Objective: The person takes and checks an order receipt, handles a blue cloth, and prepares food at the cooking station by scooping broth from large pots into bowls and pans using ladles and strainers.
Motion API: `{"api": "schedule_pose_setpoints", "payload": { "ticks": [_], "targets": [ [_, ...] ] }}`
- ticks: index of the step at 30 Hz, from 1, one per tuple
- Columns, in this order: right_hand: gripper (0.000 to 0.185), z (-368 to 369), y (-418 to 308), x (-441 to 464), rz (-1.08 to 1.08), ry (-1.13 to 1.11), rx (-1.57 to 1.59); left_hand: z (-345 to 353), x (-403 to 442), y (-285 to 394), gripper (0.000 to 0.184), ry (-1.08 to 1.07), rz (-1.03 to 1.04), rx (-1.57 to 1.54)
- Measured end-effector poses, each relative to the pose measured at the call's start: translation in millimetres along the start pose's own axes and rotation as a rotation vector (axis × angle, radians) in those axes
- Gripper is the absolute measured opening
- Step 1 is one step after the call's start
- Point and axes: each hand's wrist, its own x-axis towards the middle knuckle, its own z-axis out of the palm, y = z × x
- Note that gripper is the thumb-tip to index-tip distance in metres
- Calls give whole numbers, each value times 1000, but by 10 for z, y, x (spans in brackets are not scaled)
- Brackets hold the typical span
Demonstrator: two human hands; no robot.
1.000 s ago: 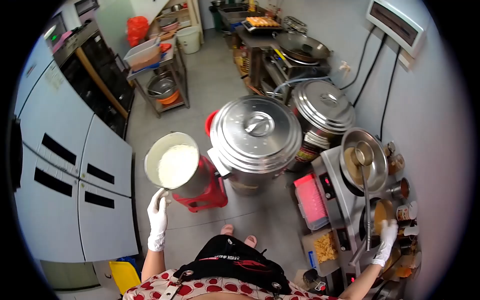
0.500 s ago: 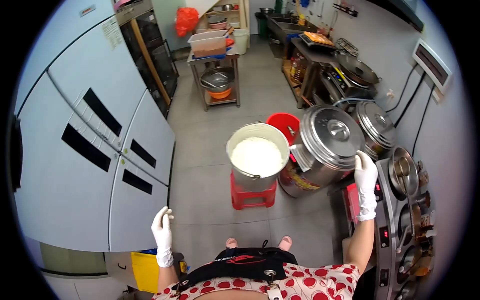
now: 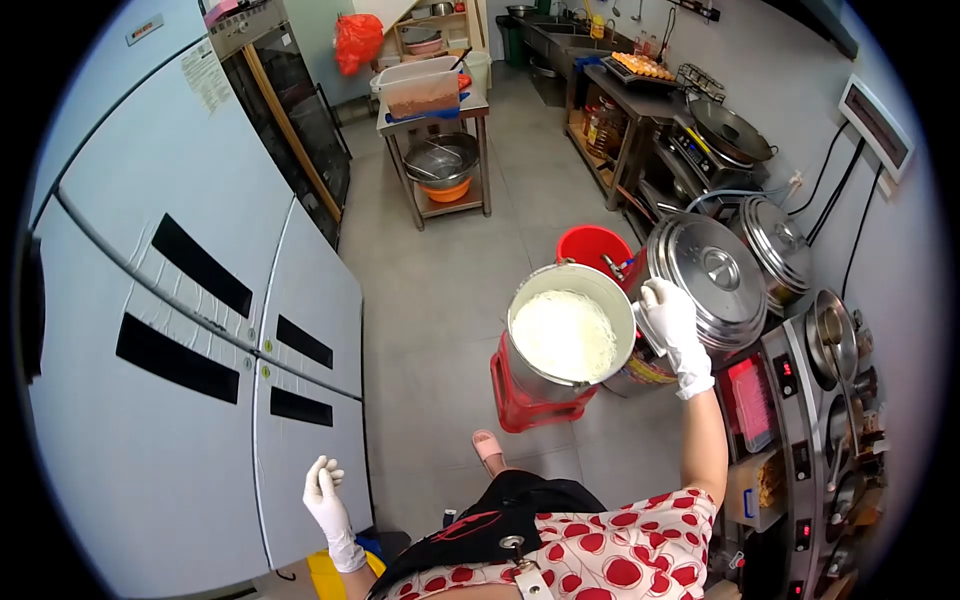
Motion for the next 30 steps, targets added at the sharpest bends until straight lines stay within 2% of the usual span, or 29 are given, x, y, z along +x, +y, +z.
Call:
{"api": "schedule_pose_setpoints", "payload": {
  "ticks": [1,6,9,13,17,22,23,24,26,29,30],
  "targets": [
    [16,119,-108,91,45,-31,48,15,161,27,25,18,36,12],
    [20,721,-253,540,-17,-73,-12,218,883,224,25,8,63,21],
    [19,642,-330,569,-8,-53,-40,432,1235,228,26,-90,71,61],
    [18,169,-74,85,177,22,-199,730,1553,261,28,-327,87,54],
    [19,-520,237,-1349,497,161,-421,1193,1781,233,29,-705,153,75],
    [20,-1794,-422,-3973,1109,334,-612,1484,1528,443,30,-1181,274,182],
    [21,-2045,-651,-4475,1259,363,-596,1513,1335,582,30,-1244,289,181],
    [21,-1920,-484,-4791,1355,403,-612,1965,1247,329,30,-1301,302,163],
    [22,-2280,-1064,-6020,1529,528,-627,1689,723,386,31,-1410,337,141],
    [23,-2474,-1741,-7560,1719,839,-717,1581,-79,389,33,-1599,399,126],
    [24,-2527,-1968,-8043,1795,955,-653,1551,-314,377,33,-1671,431,110]
  ]
}}
